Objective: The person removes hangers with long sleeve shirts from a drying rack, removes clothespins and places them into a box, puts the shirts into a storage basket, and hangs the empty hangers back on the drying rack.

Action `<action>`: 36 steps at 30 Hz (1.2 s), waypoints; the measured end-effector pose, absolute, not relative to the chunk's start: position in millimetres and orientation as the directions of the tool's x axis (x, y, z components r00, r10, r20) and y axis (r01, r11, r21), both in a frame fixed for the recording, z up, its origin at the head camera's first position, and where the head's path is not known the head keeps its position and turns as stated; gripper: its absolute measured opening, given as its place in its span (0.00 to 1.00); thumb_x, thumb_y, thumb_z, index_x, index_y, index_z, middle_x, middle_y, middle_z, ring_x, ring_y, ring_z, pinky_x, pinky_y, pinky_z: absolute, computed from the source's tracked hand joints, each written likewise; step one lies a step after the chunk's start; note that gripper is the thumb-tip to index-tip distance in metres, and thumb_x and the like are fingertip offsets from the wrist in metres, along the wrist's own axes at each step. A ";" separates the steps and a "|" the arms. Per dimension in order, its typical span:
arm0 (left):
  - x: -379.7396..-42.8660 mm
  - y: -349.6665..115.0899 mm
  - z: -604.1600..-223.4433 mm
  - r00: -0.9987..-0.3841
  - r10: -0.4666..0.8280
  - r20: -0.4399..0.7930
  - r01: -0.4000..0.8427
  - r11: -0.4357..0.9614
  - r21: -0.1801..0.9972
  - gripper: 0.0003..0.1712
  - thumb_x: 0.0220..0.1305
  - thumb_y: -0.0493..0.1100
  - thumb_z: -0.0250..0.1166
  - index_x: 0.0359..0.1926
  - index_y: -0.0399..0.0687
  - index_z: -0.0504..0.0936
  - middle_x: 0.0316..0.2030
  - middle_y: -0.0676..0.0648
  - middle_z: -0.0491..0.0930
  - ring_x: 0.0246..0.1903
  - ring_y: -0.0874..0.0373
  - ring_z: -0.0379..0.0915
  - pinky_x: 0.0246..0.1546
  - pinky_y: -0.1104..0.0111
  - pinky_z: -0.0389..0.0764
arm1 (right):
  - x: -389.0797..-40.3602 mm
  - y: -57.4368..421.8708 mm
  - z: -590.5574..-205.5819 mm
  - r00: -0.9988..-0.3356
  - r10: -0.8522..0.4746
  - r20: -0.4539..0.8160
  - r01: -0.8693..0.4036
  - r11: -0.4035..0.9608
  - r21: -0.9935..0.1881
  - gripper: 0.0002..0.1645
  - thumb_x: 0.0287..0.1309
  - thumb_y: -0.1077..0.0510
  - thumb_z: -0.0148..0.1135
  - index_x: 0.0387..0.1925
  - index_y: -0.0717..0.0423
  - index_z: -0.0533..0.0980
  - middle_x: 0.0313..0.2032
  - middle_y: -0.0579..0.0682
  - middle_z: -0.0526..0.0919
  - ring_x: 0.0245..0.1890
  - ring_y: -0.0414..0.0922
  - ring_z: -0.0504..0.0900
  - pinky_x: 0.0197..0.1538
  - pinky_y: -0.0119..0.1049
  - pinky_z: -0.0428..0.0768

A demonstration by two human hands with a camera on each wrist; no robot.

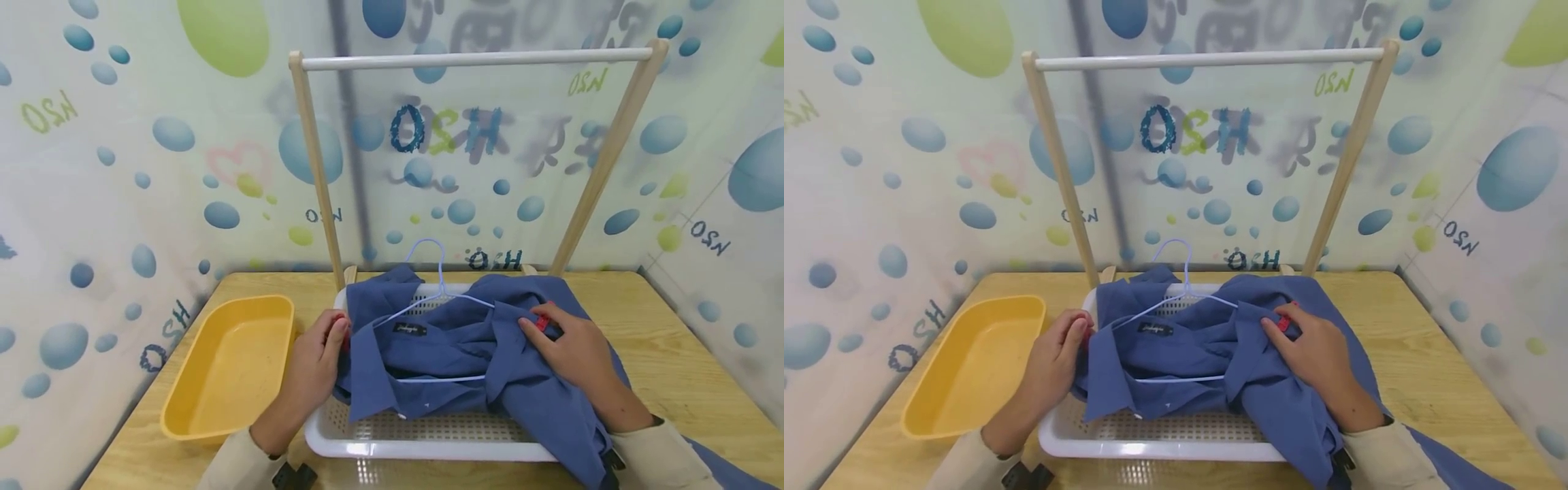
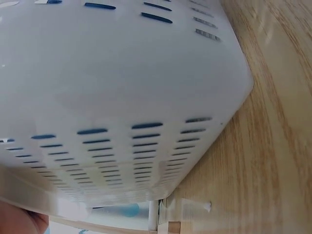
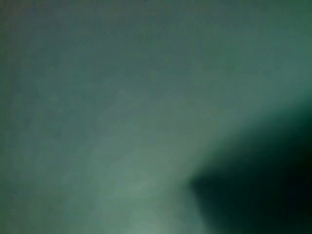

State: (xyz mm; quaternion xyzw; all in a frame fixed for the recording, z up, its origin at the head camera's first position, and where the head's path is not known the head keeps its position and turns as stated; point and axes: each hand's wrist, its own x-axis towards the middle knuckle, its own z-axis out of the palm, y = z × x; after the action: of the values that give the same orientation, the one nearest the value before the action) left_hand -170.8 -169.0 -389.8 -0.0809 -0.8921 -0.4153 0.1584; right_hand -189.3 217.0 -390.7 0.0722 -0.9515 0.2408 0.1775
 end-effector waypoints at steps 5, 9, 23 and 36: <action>-171.4 -169.5 -390.6 -0.934 0.018 0.356 0.287 0.630 0.721 0.16 0.79 0.51 0.48 0.43 0.46 0.77 0.28 0.51 0.73 0.30 0.60 0.70 0.31 0.72 0.71 | -190.1 217.3 -391.2 -0.930 -0.052 0.364 -0.217 0.876 -0.430 0.24 0.62 0.42 0.65 0.50 0.56 0.82 0.30 0.57 0.87 0.29 0.52 0.81 0.31 0.42 0.73; -170.9 -171.1 -390.3 -0.932 0.010 0.361 0.287 0.625 0.726 0.16 0.79 0.50 0.49 0.43 0.46 0.77 0.29 0.51 0.74 0.31 0.60 0.71 0.31 0.72 0.71 | -190.9 215.6 -392.2 -0.928 -0.051 0.369 -0.220 0.875 -0.432 0.24 0.62 0.42 0.65 0.50 0.56 0.82 0.33 0.59 0.87 0.30 0.54 0.82 0.32 0.43 0.74; -169.5 -167.9 -393.1 -0.899 0.021 0.437 0.350 0.632 0.691 0.12 0.77 0.48 0.52 0.42 0.48 0.78 0.30 0.52 0.73 0.31 0.61 0.69 0.32 0.72 0.72 | -188.1 218.2 -390.6 -0.934 -0.050 0.354 -0.212 0.874 -0.437 0.26 0.63 0.40 0.64 0.49 0.57 0.82 0.25 0.54 0.83 0.25 0.50 0.78 0.28 0.37 0.67; -172.9 -169.1 -394.0 -0.876 0.046 0.481 0.389 0.658 0.645 0.11 0.76 0.47 0.55 0.41 0.46 0.78 0.30 0.52 0.73 0.33 0.62 0.68 0.33 0.71 0.72 | -190.4 217.9 -391.9 -0.908 -0.064 0.414 -0.256 0.868 -0.426 0.24 0.61 0.43 0.66 0.47 0.58 0.82 0.24 0.56 0.85 0.25 0.53 0.80 0.27 0.40 0.70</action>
State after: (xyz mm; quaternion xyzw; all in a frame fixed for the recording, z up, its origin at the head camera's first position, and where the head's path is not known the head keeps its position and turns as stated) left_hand -172.9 -169.1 -394.0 -0.1229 -0.8842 -0.3948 0.2171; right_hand -190.4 217.9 -391.9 0.0846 -0.9461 0.2426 0.1973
